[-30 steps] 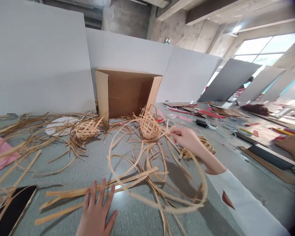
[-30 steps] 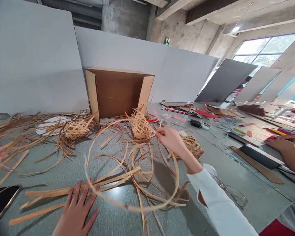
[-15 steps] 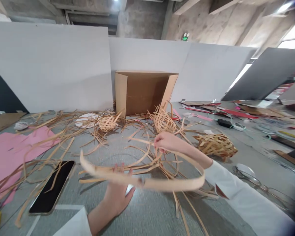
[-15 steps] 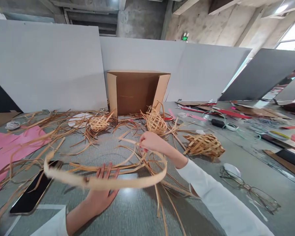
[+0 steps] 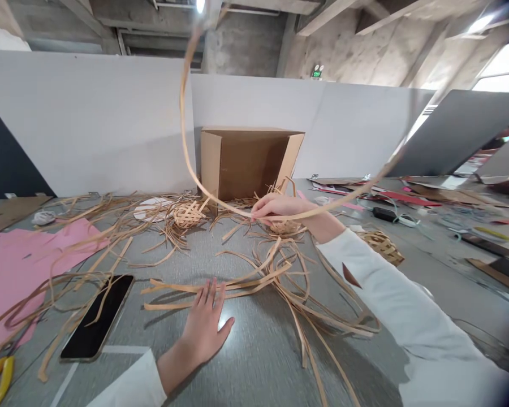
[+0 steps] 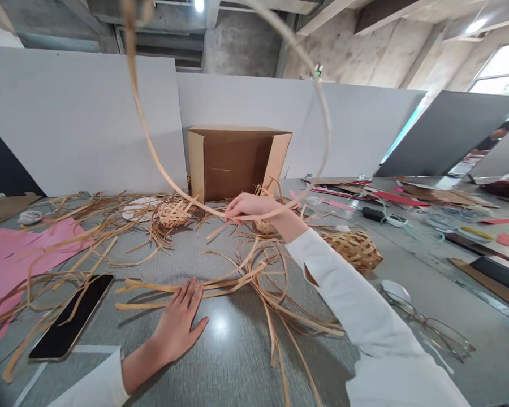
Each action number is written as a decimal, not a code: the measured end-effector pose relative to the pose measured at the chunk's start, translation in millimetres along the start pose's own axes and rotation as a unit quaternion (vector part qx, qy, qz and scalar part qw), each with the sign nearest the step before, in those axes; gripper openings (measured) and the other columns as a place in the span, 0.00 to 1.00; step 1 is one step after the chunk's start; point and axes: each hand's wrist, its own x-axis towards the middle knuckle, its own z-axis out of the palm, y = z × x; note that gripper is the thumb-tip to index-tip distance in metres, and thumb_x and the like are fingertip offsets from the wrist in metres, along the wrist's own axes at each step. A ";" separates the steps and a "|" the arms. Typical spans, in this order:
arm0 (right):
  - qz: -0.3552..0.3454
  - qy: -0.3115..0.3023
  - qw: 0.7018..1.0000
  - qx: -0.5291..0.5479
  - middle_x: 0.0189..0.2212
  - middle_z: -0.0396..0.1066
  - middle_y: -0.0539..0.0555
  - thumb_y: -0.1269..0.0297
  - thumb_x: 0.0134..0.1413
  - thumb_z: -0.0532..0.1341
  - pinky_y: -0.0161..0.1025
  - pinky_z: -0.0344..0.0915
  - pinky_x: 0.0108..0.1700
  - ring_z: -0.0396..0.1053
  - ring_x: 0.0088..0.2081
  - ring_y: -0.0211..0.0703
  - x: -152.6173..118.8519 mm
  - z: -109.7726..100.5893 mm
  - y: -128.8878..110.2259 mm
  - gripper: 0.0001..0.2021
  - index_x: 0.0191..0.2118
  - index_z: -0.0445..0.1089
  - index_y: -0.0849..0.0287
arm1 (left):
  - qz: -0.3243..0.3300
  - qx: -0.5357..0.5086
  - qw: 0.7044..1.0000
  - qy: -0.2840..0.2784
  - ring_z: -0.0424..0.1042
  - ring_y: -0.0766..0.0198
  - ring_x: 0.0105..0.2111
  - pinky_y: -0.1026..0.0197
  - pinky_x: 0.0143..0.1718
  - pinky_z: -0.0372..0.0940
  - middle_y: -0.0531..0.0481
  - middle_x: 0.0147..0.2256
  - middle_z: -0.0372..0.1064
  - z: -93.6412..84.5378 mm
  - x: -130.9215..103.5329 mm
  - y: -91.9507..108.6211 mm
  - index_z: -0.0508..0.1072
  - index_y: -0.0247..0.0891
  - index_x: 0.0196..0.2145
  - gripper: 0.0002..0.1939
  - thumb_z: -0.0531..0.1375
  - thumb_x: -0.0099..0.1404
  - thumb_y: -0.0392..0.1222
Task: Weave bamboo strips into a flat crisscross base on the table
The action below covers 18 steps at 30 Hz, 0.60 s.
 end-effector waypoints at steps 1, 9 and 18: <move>-0.001 -0.055 0.998 0.008 0.15 0.66 0.48 0.64 0.52 0.59 0.33 0.60 0.25 0.62 0.19 0.34 9.6 6.1 0.1 0.10 0.26 0.74 0.63 | -0.002 -0.006 1.000 -0.001 0.51 0.44 0.62 0.45 0.57 0.55 0.32 0.63 0.49 1.8 0.0 -0.4 0.49 0.31 0.64 0.34 0.51 0.67 0.52; 0.007 -0.367 0.930 0.029 0.46 0.67 0.56 0.60 0.61 0.58 0.45 0.69 0.42 0.69 0.42 0.43 72.1 105.6 34.5 0.15 0.49 0.65 0.61 | -0.019 -0.031 0.999 -0.003 0.42 0.46 0.64 0.44 0.59 0.52 0.33 0.65 0.39 4.6 -1.1 1.2 0.49 0.31 0.63 0.36 0.52 0.64 0.55; 0.070 -0.464 0.881 0.059 0.48 0.66 0.57 0.59 0.61 0.58 0.47 0.68 0.44 0.68 0.44 0.45 68.5 158.6 92.8 0.16 0.51 0.64 0.61 | -0.014 -0.041 0.999 -0.024 0.39 0.41 0.64 0.42 0.59 0.52 0.32 0.66 0.35 -2.3 6.0 -3.6 0.59 0.30 0.57 0.35 0.58 0.59 0.55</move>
